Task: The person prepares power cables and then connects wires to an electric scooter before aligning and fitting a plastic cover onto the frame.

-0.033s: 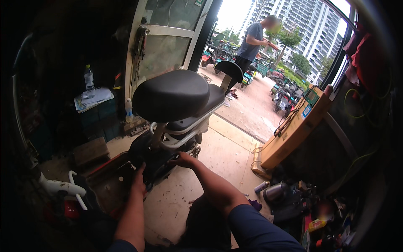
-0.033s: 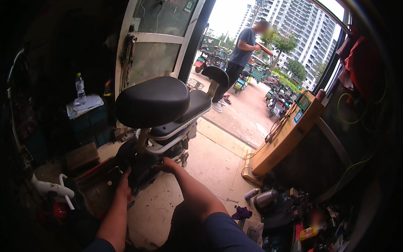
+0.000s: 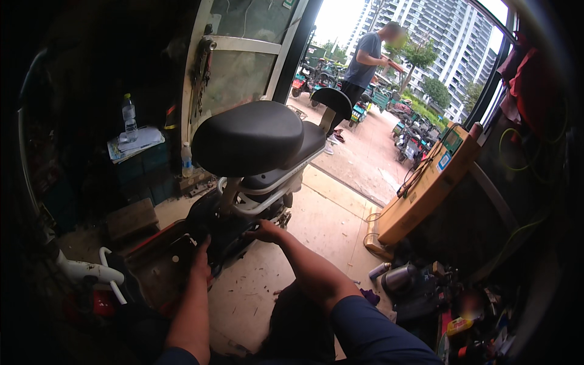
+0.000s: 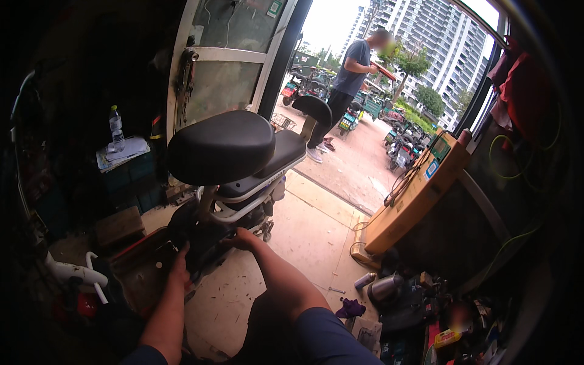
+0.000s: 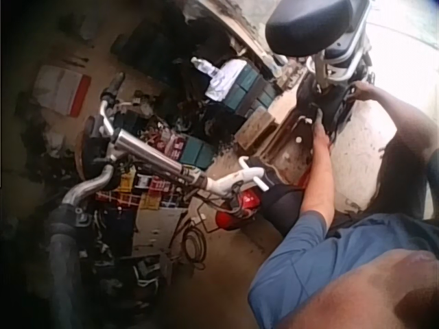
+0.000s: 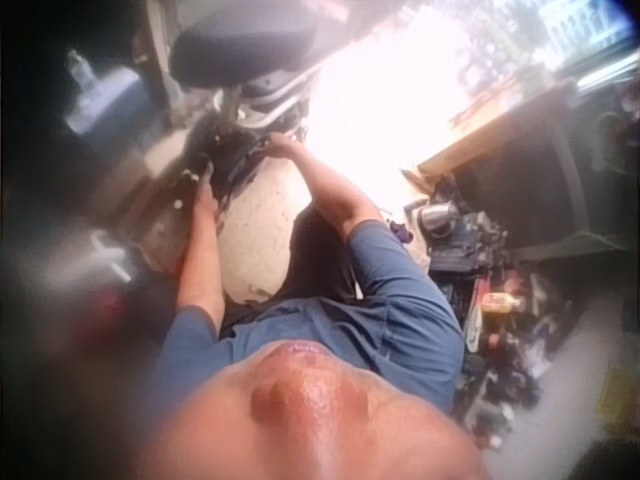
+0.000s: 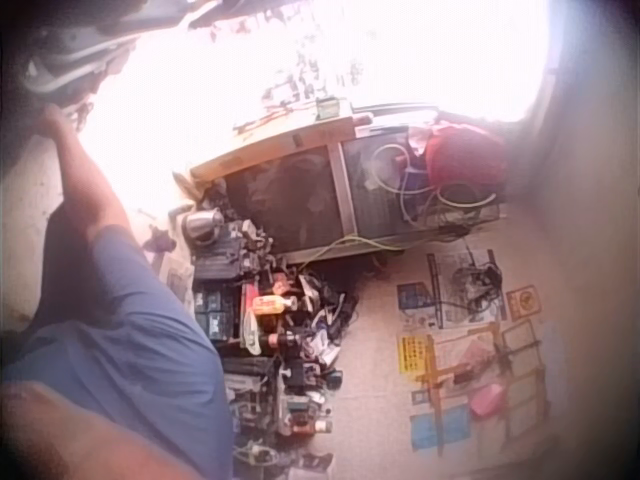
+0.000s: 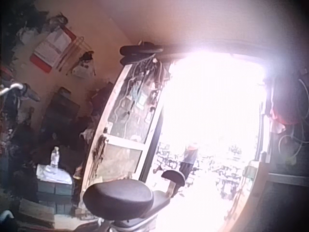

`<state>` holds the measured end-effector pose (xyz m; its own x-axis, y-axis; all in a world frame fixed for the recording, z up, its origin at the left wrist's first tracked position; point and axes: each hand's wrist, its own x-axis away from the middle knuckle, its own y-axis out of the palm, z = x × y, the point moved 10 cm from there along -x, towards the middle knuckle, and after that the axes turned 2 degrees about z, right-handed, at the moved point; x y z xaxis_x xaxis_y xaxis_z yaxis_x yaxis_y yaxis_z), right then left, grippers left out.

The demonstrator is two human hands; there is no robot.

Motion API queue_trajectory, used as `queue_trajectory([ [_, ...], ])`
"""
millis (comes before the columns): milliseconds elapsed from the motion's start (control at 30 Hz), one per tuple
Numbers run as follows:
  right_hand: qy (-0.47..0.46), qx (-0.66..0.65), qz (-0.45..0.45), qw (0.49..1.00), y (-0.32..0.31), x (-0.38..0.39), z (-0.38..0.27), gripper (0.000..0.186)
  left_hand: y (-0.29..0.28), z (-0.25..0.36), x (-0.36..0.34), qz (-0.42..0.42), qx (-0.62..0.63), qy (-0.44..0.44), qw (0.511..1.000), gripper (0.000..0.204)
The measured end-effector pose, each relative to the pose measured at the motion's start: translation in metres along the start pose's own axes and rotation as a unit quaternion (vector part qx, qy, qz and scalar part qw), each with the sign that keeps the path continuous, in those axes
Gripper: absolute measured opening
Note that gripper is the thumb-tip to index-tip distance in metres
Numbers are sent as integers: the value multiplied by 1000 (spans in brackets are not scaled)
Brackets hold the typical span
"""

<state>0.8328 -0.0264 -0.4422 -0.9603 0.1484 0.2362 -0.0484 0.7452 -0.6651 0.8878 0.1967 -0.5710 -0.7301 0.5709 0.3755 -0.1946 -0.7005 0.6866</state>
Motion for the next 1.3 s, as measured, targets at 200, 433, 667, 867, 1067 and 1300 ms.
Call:
queue_trajectory([
  [200, 8, 5, 1, 1000, -4, 8, -3, 77, -1, -2, 6, 43, -30, -27, 998, 85],
  [433, 6, 3, -1, 1000, -4, 7, -1, 72, -2, -7, -5, 15, -22, -25, 999, 90],
  [667, 6, -20, 6, 1000, -2, 7, 3, 70, -4, -8, 0, 48, -21, -33, 998, 84],
  [867, 14, -13, 0, 1000, -2, 6, -2, 74, 4, 0, 5, 23, -5, -19, 1000, 82],
  [1067, 15, -18, -4, 1000, -1, 4, -1, 78, 3, 2, 4, 14, -10, -7, 1000, 83],
  [1300, 16, 9, -3, 1000, -3, 7, -4, 82, -1, 4, 11, 59, -35, -17, 998, 84],
])
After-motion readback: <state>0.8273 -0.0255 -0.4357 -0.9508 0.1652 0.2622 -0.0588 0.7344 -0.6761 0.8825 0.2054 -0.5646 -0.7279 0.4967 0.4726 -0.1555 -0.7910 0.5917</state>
